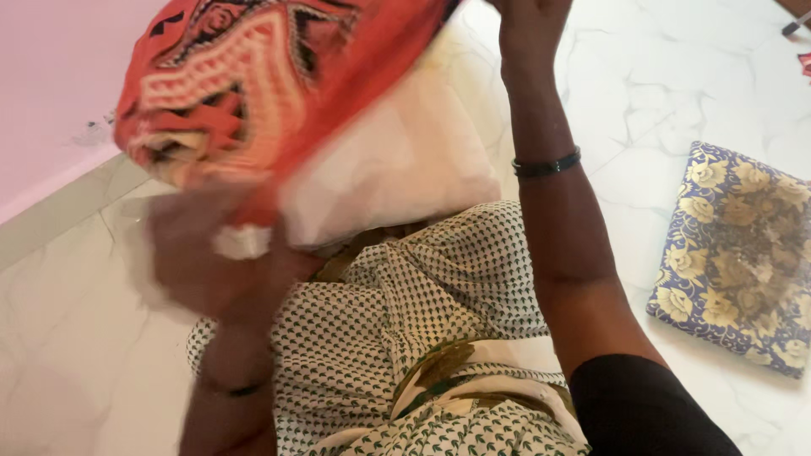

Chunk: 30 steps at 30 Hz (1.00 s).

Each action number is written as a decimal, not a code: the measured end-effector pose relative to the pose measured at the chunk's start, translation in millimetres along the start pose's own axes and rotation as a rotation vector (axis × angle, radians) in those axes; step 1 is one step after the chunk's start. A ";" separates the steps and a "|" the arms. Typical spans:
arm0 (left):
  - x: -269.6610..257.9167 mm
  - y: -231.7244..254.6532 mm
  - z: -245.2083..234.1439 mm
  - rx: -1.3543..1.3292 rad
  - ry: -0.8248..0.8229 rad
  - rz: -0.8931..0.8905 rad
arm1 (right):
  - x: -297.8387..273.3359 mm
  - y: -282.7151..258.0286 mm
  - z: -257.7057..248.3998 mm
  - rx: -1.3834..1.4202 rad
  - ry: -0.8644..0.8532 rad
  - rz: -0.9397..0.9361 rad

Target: The person sits on the floor and stuffs pillows into pillowcases. They insert a white pillow into a pink patterned case, then remove a red patterned cover from another pillow and place a red patterned cloth over it.

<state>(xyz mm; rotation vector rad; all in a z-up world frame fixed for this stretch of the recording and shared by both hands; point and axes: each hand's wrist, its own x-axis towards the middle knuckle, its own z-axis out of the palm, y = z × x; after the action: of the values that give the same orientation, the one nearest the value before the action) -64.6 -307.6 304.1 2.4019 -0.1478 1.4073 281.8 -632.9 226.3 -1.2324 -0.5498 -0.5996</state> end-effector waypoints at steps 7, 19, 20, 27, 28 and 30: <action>-60.2 37.4 98.9 -0.510 -1.018 -0.155 | -115.4 68.1 -60.2 -0.935 0.141 0.419; -218.3 -279.8 160.3 -0.044 -0.699 -0.994 | -251.6 41.6 -9.7 -1.150 -0.655 1.093; -218.7 -287.5 168.8 -0.157 -0.711 -1.164 | -246.8 39.9 -4.2 -1.171 -0.651 1.043; -213.3 -275.0 167.5 -0.155 -0.563 -1.242 | -257.0 35.7 9.6 -1.249 -0.579 0.993; -209.0 -273.8 170.3 -0.176 -0.567 -1.287 | -252.8 37.2 8.8 -1.273 -0.567 1.029; -211.7 -275.4 166.8 -0.205 -0.579 -1.384 | -255.5 36.5 9.5 -1.296 -0.592 1.089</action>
<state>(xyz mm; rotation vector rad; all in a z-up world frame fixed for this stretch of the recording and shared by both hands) 39.5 -127.5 -20.3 1.8421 0.9702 0.0554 121.0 -584.3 30.1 -2.6628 0.2045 0.5102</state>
